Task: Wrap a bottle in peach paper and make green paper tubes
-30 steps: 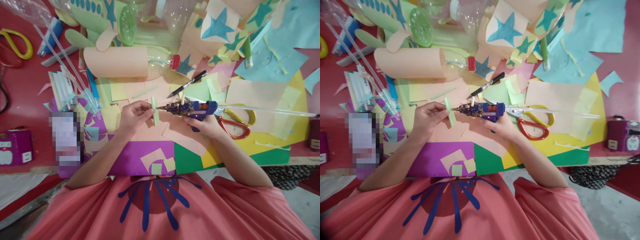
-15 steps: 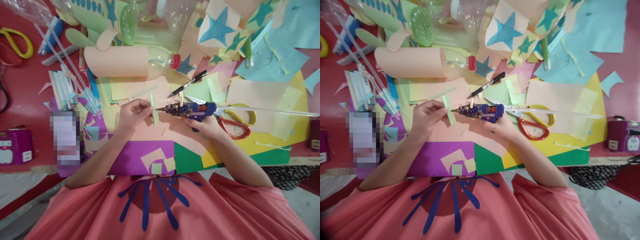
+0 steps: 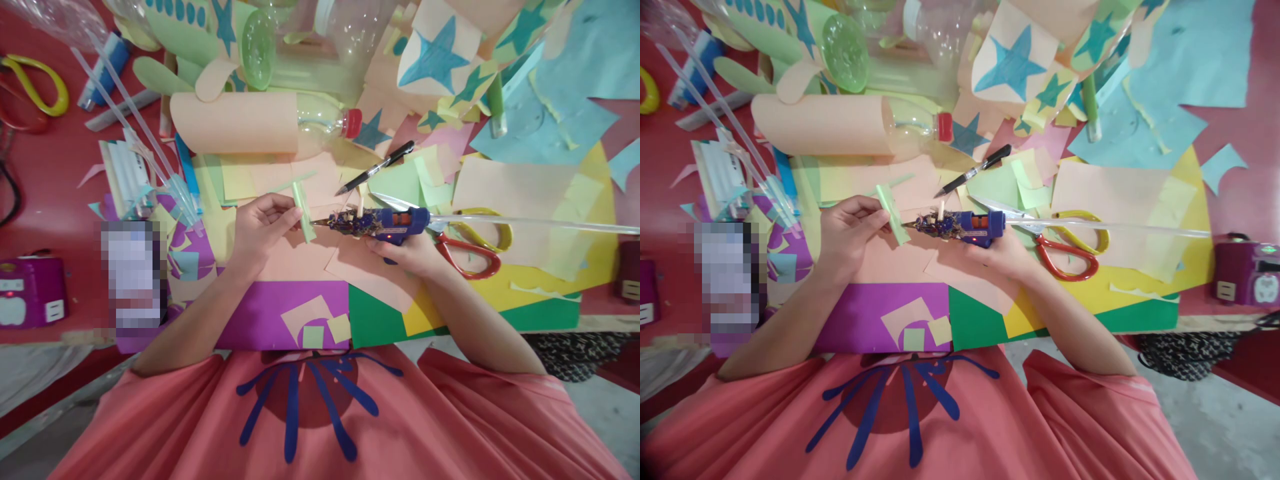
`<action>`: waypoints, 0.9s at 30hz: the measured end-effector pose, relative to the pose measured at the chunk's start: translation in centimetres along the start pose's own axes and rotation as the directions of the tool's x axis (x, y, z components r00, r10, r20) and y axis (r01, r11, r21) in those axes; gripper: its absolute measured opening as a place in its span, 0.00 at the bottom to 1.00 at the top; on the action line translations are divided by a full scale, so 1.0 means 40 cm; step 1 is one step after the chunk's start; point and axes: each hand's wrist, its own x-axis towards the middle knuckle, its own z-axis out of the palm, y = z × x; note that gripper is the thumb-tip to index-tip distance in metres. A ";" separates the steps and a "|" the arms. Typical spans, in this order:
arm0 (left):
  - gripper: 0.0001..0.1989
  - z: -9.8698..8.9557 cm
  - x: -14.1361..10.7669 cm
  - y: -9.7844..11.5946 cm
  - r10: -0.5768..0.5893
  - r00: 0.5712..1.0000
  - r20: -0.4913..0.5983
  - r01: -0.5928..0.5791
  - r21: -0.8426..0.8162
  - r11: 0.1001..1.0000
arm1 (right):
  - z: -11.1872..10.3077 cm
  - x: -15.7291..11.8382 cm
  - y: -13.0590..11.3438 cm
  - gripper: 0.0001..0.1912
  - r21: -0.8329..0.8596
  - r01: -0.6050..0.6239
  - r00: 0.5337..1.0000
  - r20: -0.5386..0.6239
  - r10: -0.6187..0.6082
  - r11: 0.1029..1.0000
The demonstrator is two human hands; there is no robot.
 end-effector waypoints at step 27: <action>0.11 -0.016 0.012 0.000 -0.016 0.996 -0.090 0.020 0.042 0.999 | -0.004 0.000 0.019 0.11 -0.035 0.019 0.999 0.051 -0.017 0.999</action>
